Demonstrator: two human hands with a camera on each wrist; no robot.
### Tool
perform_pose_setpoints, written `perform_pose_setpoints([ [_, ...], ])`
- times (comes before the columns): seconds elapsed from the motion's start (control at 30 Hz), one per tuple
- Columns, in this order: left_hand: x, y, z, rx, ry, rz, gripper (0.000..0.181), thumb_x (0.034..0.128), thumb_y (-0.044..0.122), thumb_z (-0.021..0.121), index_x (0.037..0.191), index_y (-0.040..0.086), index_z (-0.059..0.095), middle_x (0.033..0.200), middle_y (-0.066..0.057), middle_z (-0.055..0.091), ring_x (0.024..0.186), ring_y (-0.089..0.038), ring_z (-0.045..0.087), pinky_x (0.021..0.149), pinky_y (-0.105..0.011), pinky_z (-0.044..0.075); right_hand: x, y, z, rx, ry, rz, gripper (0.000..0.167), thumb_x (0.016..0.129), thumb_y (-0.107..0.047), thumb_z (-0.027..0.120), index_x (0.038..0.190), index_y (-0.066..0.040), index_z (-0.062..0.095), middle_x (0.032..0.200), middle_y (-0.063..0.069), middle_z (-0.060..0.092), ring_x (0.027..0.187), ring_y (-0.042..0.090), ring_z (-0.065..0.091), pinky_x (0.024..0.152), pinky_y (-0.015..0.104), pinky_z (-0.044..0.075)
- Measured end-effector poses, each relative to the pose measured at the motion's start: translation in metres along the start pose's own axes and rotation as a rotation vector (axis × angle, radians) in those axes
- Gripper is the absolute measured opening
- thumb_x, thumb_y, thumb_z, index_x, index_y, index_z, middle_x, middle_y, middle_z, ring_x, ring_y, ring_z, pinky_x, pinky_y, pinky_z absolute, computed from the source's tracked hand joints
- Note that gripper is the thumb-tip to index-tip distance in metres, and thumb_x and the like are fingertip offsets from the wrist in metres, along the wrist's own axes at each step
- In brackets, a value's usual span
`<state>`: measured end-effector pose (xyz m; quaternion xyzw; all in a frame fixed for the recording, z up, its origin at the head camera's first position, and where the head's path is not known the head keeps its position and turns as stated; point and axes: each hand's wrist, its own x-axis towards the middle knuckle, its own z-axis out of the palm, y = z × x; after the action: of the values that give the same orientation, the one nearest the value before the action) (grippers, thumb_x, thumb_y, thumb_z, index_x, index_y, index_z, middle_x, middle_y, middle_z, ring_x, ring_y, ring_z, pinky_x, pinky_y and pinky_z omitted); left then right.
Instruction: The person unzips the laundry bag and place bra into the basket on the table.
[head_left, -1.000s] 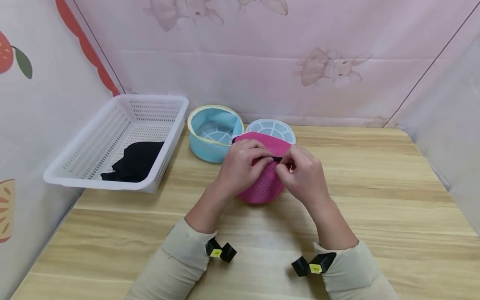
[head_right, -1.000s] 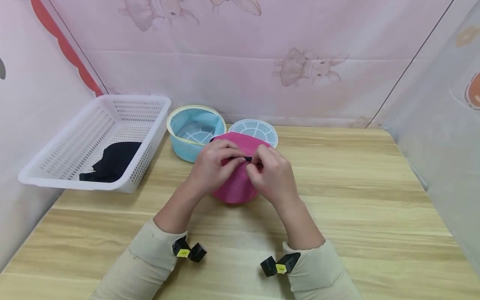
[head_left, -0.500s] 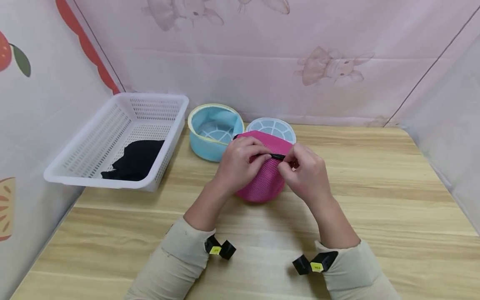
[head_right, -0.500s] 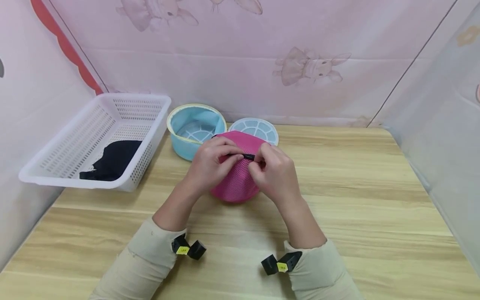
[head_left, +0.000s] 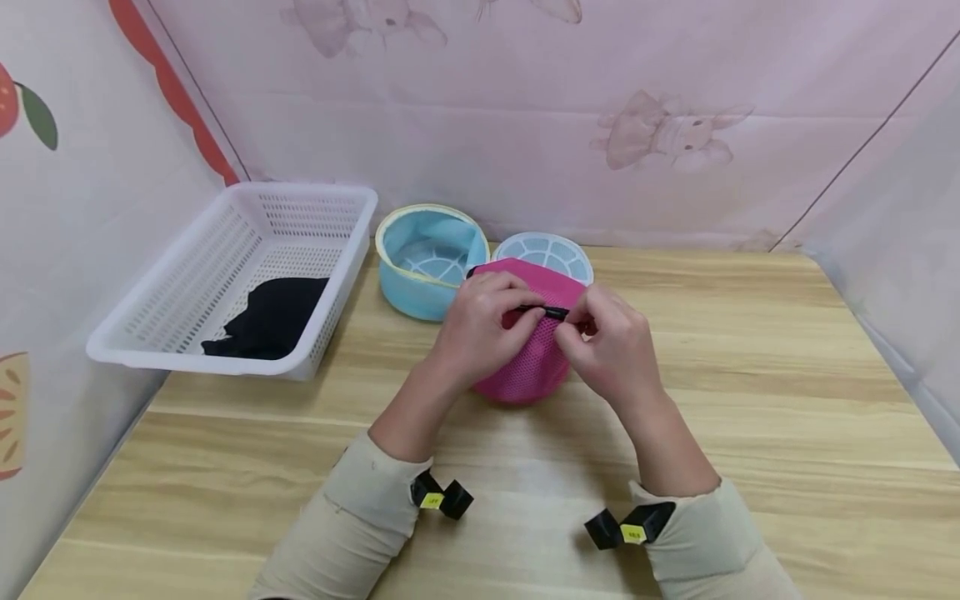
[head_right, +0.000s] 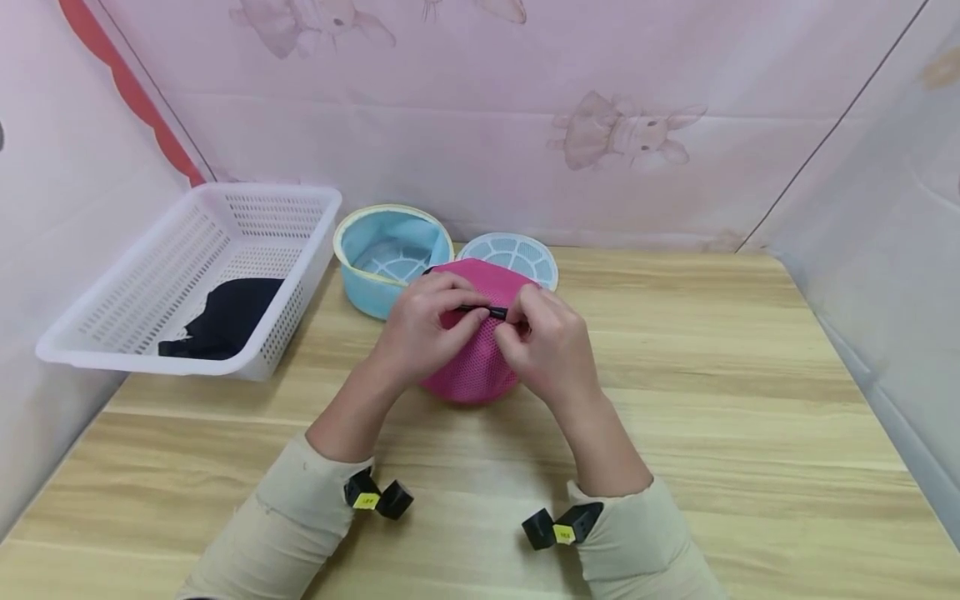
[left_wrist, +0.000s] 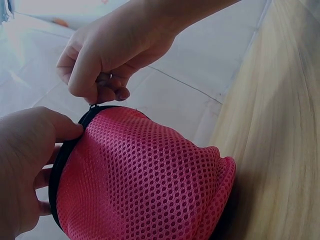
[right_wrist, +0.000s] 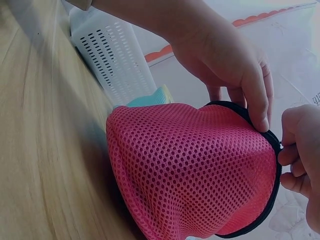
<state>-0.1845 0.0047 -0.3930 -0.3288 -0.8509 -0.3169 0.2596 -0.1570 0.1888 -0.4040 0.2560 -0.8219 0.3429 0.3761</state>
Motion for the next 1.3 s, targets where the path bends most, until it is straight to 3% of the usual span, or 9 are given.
perform_pose_setpoints([
  [0.57,-0.0009,0.0049,0.0021,0.006,-0.015,0.008,0.018,0.0871,0.021,0.073,0.102,0.013,0.078,0.097,0.000,0.071,0.095,-0.013,0.062,0.095,-0.034,0.047,-0.0002,-0.0016,0.0010,0.012,-0.005,-0.032,0.015,0.075,0.003,0.063,0.073,-0.005,0.051,0.066,0.006,0.054,0.064,0.014,0.054,0.056,0.029,0.048],
  [1.03,-0.0011,0.0068,0.0071,0.002,0.007,0.099,0.015,0.0869,0.019,0.075,0.100,0.014,0.080,0.094,0.001,0.071,0.092,-0.012,0.063,0.090,-0.031,0.048,-0.0004,-0.0009,0.0031,0.002,-0.009,-0.056,0.014,0.075,0.003,0.062,0.073,-0.005,0.051,0.066,0.007,0.056,0.063,0.014,0.055,0.056,0.029,0.048],
  [1.3,0.0010,0.0043,0.0050,-0.015,0.019,0.097,0.011,0.0855,0.016,0.076,0.095,0.012,0.080,0.091,0.001,0.072,0.090,-0.012,0.065,0.089,-0.031,0.048,0.0017,-0.0003,0.0017,0.004,-0.020,-0.064,0.015,0.075,0.004,0.062,0.073,-0.005,0.050,0.065,0.007,0.055,0.063,0.015,0.055,0.056,0.030,0.049],
])
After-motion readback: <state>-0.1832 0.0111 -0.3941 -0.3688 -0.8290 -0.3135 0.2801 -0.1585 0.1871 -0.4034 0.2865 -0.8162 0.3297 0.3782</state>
